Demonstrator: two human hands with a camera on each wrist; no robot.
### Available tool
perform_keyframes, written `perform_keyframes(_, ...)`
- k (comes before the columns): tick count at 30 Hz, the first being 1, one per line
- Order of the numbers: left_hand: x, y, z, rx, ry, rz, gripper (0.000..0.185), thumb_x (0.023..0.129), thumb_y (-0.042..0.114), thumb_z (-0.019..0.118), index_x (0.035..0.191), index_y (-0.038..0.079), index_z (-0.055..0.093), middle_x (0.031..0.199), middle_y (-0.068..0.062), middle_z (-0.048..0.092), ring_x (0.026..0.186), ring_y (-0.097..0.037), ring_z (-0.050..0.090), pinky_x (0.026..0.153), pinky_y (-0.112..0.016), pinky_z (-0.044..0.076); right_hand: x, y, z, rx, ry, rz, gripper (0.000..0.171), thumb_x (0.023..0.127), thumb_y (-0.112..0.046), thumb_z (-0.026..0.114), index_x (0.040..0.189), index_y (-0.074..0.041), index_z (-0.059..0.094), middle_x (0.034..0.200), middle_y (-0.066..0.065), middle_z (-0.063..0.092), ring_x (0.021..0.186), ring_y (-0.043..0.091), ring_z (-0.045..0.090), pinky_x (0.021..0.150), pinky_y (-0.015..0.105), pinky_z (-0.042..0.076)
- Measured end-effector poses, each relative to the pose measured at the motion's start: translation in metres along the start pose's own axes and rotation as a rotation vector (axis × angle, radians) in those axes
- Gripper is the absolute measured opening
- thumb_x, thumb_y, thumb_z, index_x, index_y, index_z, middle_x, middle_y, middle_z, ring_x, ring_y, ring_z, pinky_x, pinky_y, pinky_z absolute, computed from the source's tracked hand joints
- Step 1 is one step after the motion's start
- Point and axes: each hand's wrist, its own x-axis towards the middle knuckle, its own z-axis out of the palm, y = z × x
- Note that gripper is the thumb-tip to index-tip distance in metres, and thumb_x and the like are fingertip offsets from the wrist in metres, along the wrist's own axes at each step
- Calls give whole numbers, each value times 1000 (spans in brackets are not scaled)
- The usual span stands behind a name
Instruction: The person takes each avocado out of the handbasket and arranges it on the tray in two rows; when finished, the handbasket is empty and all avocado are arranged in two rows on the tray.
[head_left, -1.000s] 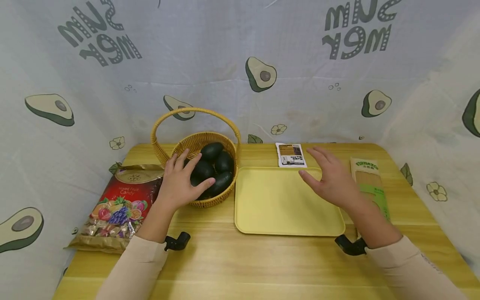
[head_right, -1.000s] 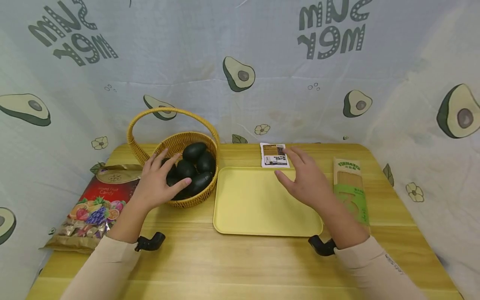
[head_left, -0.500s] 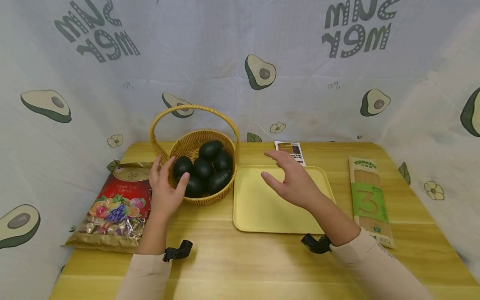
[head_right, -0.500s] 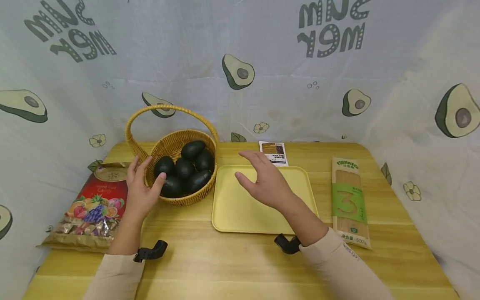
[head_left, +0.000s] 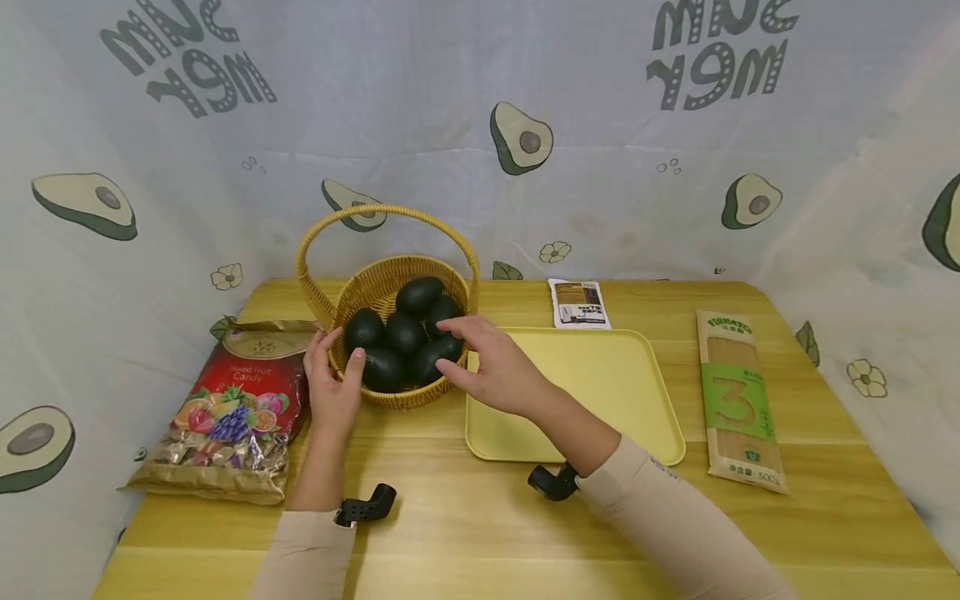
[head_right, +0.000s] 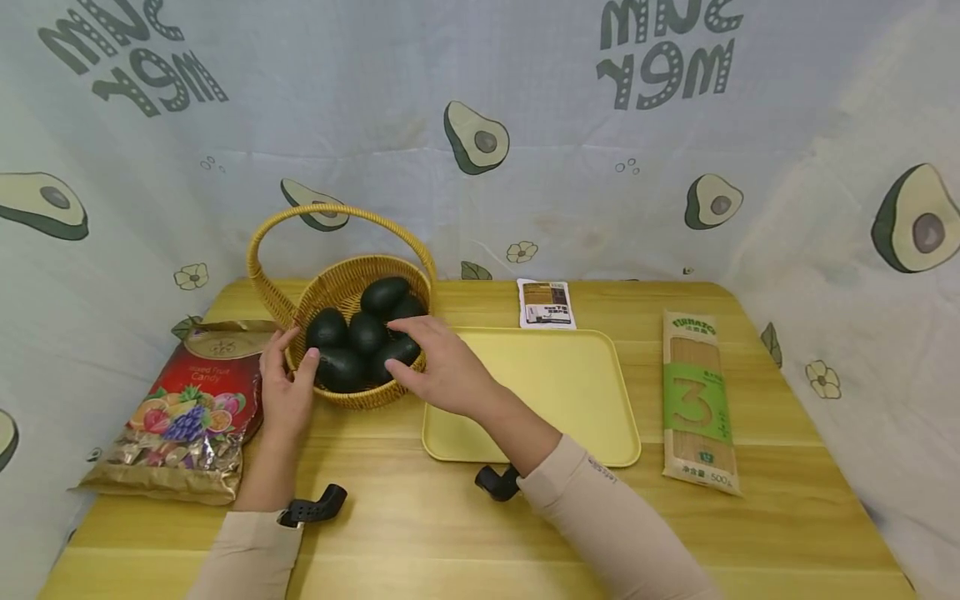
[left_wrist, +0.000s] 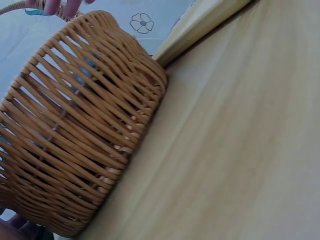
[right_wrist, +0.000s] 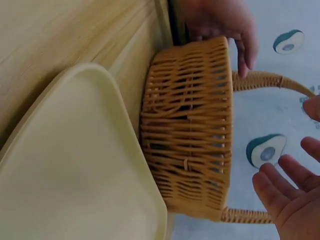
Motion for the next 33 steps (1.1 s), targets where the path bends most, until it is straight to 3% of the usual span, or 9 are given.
perform_keyframes(10,-11,-17,4,0,33,12,45,102,19,61,143,4,50,167,-18,21,156,-39,17,124,-63,13,39,-5,37,-41,-98,9,54,97,-27,70,145,-9,54,144,10,57,128,32,60,103,43,53)
perform_keyframes(15,-11,-18,5,-6,13,3,46,102,21,60,145,9,49,160,-18,32,152,-35,25,124,-60,16,54,-5,50,-71,-116,26,52,96,-26,72,144,-12,56,144,9,59,126,26,62,102,39,54)
perform_keyframes(22,-12,-22,8,-33,3,1,44,104,20,55,147,10,46,159,-16,33,152,-33,25,124,-60,17,66,-3,63,-128,-138,50,54,94,-30,73,143,-15,57,143,6,60,122,20,63,100,34,55)
perform_keyframes(27,-12,-24,7,-28,-1,-11,44,106,24,51,148,10,44,159,-15,33,152,-32,25,124,-60,17,71,-3,67,-227,-176,65,59,91,-38,76,143,-18,58,139,5,63,123,19,63,103,36,53)
perform_keyframes(33,-13,-24,8,-24,-1,-15,45,107,26,50,148,11,43,160,-16,31,153,-34,24,124,-62,16,75,-6,72,-381,-245,62,67,89,-49,74,148,-23,54,146,0,61,131,18,60,109,38,49)
